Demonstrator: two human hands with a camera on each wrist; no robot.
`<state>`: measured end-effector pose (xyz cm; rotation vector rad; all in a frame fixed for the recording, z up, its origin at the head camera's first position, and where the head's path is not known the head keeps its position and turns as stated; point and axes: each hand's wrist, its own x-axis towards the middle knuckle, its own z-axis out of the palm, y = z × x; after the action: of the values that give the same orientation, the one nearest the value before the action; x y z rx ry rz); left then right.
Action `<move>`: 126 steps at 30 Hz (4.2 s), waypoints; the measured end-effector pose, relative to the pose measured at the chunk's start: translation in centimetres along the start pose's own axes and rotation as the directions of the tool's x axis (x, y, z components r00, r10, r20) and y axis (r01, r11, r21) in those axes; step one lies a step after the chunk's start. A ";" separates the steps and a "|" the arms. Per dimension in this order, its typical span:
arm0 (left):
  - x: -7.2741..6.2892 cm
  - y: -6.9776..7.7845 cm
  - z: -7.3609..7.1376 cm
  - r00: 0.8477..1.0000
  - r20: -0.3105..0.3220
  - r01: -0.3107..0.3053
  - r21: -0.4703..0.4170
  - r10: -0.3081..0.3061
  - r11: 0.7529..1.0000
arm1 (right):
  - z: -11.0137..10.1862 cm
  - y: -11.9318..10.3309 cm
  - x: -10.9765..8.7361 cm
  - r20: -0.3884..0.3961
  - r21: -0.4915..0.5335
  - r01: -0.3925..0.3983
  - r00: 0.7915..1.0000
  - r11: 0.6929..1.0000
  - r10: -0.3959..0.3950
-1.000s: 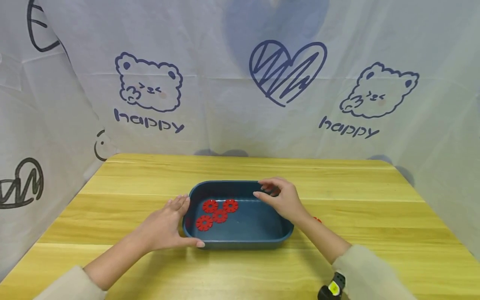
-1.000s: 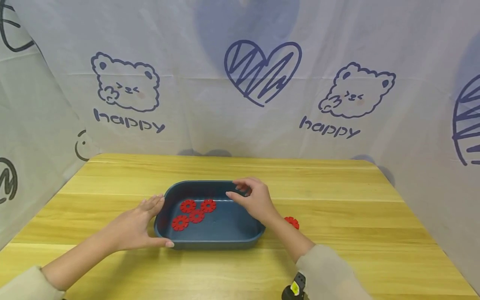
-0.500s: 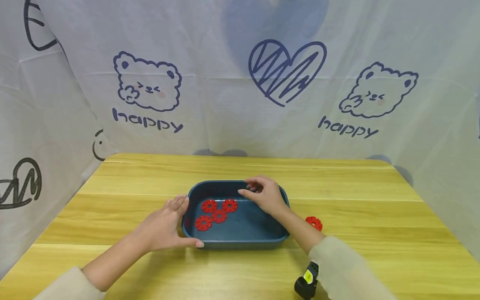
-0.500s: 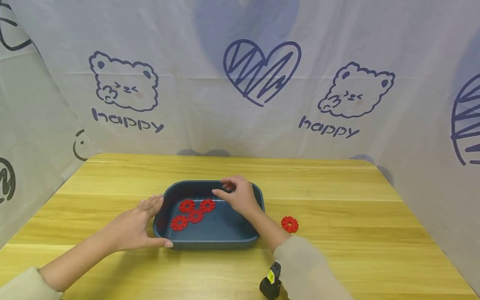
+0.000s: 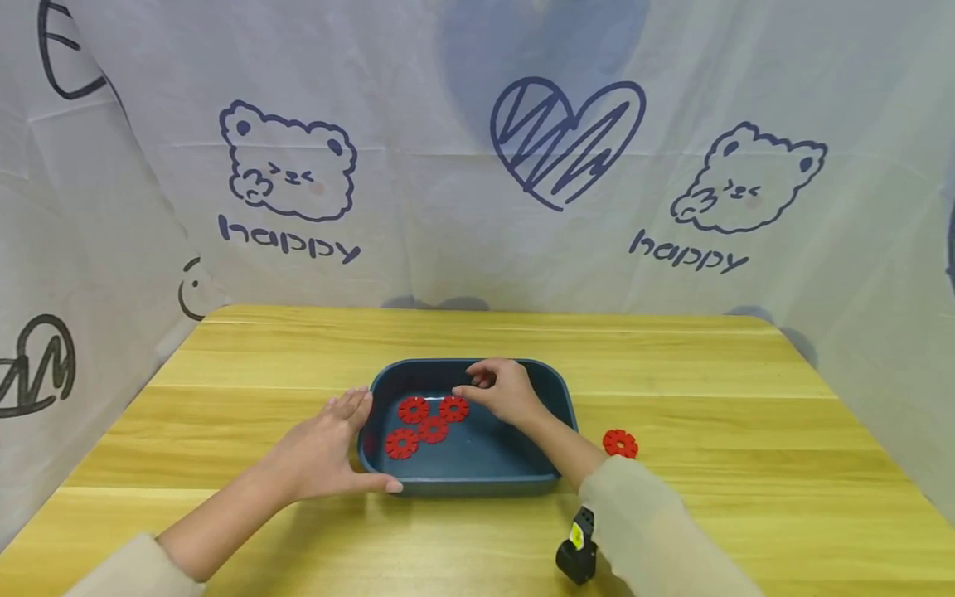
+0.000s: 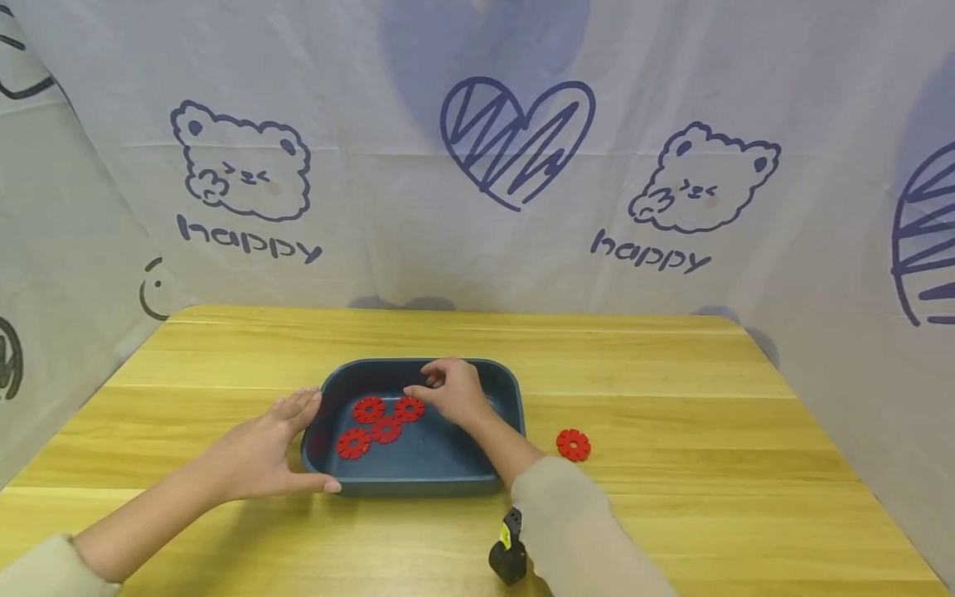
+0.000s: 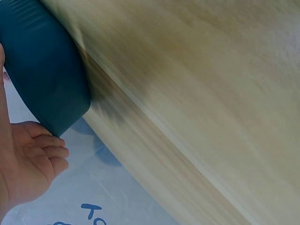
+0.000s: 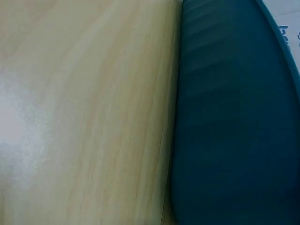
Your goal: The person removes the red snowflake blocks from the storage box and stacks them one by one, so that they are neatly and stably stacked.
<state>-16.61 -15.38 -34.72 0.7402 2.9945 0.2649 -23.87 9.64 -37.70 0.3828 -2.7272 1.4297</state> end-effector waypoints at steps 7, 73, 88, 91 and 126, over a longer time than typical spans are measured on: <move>-0.1 0.1 0.0 1.000 0.000 -0.005 0.002 0.005 1.000 | 0.5 0.6 0.2 0.070 -0.107 -0.025 0.997 0.994 0.032; -0.2 0.3 0.0 1.000 -0.021 -0.018 -0.012 0.018 1.000 | -2.5 0.1 -2.6 0.116 -0.235 0.293 0.955 0.927 -0.273; 0.0 0.2 0.0 1.000 -0.021 -0.019 0.003 0.019 1.000 | -3.6 0.2 -4.8 0.014 -0.209 0.403 0.912 0.891 -0.409; 0.0 0.2 -0.1 1.000 -0.015 -0.019 0.004 0.019 1.000 | -4.1 0.3 -5.3 0.002 -0.199 0.399 0.913 0.895 -0.407; -0.1 0.1 -0.1 1.000 -0.008 0.001 -0.005 -0.001 1.000 | -8.7 4.2 -8.7 -0.183 -0.340 0.507 0.791 0.792 -0.584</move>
<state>-16.49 -15.32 -34.60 0.7393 3.0005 0.2765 -17.12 20.74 -37.31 0.8096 -2.2577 0.8577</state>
